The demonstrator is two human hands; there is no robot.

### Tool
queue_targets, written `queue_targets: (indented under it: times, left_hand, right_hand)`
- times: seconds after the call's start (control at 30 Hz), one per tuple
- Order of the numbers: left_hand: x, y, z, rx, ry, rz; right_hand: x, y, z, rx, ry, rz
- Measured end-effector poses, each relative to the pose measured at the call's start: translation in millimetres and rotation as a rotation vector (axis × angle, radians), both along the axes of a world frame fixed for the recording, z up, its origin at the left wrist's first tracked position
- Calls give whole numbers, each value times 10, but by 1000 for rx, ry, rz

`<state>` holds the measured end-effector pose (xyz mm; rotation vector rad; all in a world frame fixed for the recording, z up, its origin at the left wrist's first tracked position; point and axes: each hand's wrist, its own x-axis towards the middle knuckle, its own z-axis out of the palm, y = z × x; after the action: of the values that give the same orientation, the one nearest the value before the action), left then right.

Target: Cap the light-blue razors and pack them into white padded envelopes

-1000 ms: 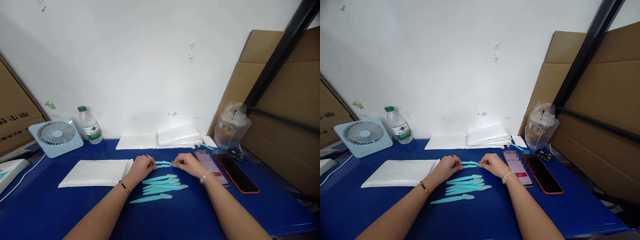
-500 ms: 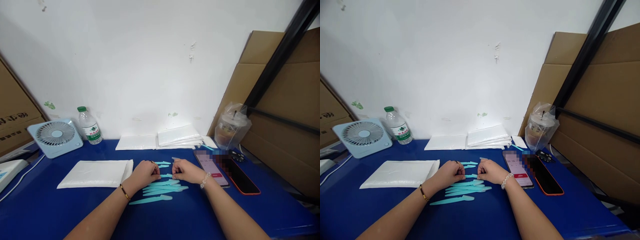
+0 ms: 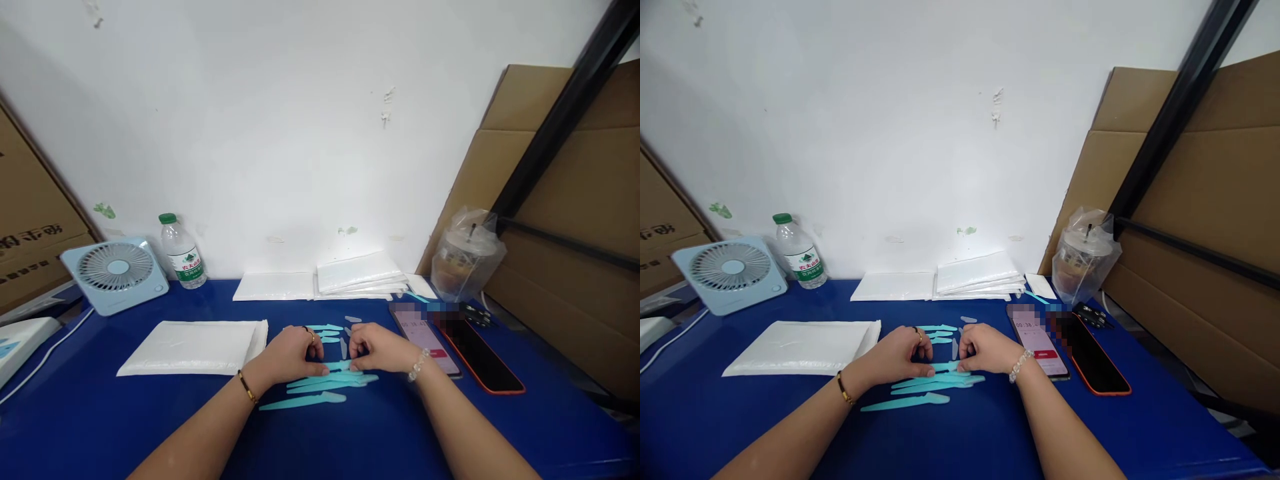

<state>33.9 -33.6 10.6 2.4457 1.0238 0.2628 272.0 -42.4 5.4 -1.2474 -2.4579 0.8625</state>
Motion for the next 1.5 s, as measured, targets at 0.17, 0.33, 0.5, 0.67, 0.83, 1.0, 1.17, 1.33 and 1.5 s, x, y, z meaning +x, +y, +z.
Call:
queue_targets:
  times: [0.17, 0.33, 0.5, 0.67, 0.83, 1.0, 1.17, 1.33, 1.5]
  left_hand:
    - [-19, 52, -40, -7, 20, 29]
    - [-100, 122, 2, 45, 24, 179]
    - [-46, 55, 34, 80, -20, 110]
    - [30, -14, 22, 56, 58, 20]
    - [46, -48, 13, 21, 69, 65]
    - [48, -29, -29, 22, 68, 109]
    - [-23, 84, -63, 143, 74, 173]
    - [-78, 129, -66, 143, 24, 230]
    - [-8, -1, 31, 35, -36, 104]
  right_hand:
    - [76, 72, -69, -3, 63, -61]
    - [207, 136, -57, 114, 18, -274]
    - [52, 125, -51, 243, 7, -121]
    - [20, 158, -82, 288, -82, -172]
    - [62, 81, 12, 201, 41, -145]
    - [24, 17, 14, 55, 67, -21]
    - [120, 100, -23, 78, 44, -130]
    - [222, 75, 74, 131, 27, -230]
    - [178, -28, 99, -55, -25, 62]
